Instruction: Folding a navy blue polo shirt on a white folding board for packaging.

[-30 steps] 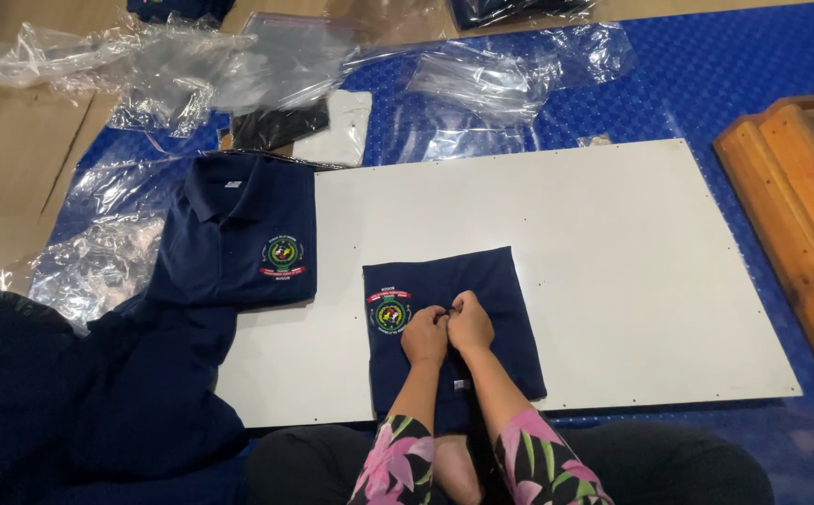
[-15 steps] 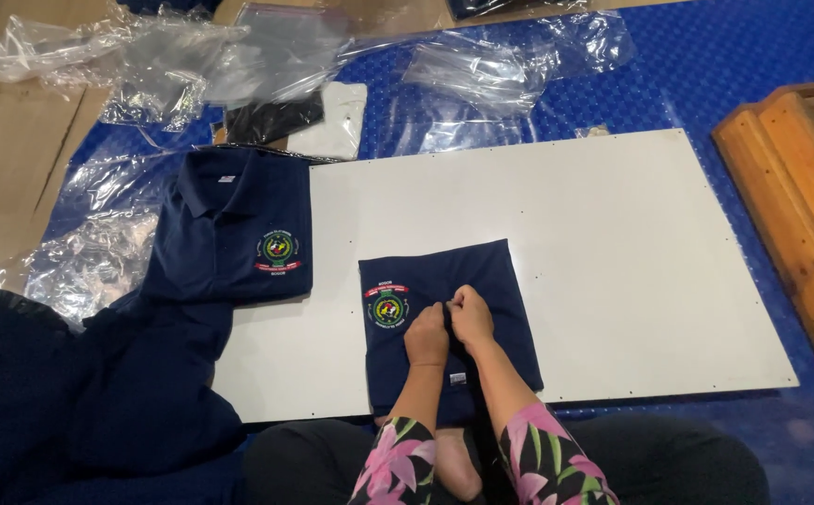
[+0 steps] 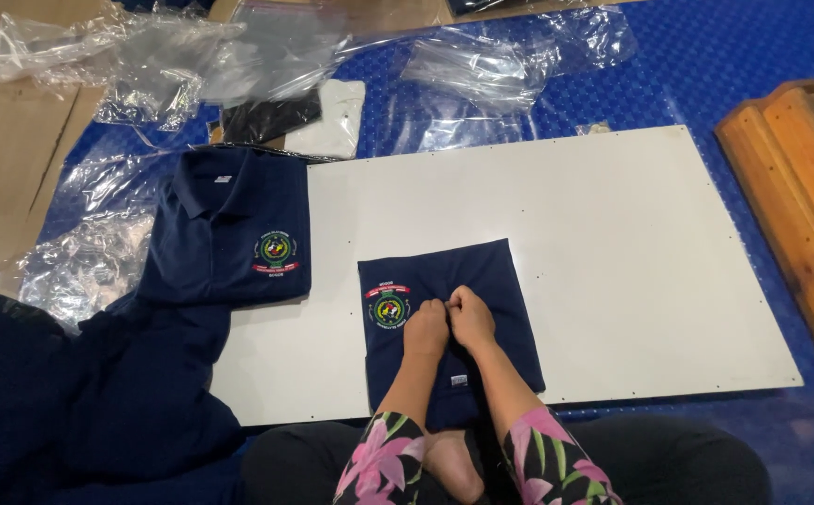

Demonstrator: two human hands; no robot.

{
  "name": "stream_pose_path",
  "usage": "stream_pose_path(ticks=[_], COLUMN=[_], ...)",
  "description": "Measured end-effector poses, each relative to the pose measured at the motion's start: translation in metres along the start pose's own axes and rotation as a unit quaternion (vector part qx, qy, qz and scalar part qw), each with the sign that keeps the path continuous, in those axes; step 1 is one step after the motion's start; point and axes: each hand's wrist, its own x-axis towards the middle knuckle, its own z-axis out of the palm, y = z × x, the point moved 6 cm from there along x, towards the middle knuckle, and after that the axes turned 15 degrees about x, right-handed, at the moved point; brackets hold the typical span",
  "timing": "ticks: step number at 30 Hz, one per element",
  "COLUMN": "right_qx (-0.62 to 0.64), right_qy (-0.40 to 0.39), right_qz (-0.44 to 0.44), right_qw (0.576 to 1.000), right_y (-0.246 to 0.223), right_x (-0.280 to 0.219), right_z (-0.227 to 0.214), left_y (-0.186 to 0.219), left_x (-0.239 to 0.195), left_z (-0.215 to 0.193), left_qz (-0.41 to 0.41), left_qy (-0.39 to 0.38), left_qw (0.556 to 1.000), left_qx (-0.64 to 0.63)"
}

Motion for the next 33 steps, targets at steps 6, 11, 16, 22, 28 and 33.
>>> stream_pose_path(ticks=[6, 11, 16, 22, 28, 33], right_qx=[0.010, -0.206, -0.280, -0.268, -0.312, -0.105], right_qy=[0.178, 0.071, -0.070, 0.033, -0.061, 0.154], right_qz=[-0.236, -0.250, -0.003, -0.134, -0.106, -0.172], right_qw=[0.955, 0.943, 0.957, 0.954, 0.942, 0.967], right_y=[-0.012, -0.047, -0.046, -0.059, -0.030, 0.022], right_x=[-0.007, -0.021, -0.022, 0.012, 0.069, 0.122], right_z=[-0.054, -0.064, -0.070, -0.047, -0.042, -0.075], left_y=[-0.048, -0.086, -0.107, -0.099, -0.109, -0.138], left_x=[0.034, 0.054, 0.040, 0.064, 0.081, 0.041], left_z=[-0.072, -0.142, -0.123, -0.088, -0.090, 0.018], left_qz=[-0.098, -0.119, -0.153, -0.127, -0.103, -0.261], left_qy=[0.093, -0.213, -0.484, -0.271, -0.431, -0.146], left_qw=[0.987, 0.969, 0.860, 0.951, 0.895, 0.946], left_qx=[-0.084, -0.046, -0.061, -0.072, -0.043, -0.128])
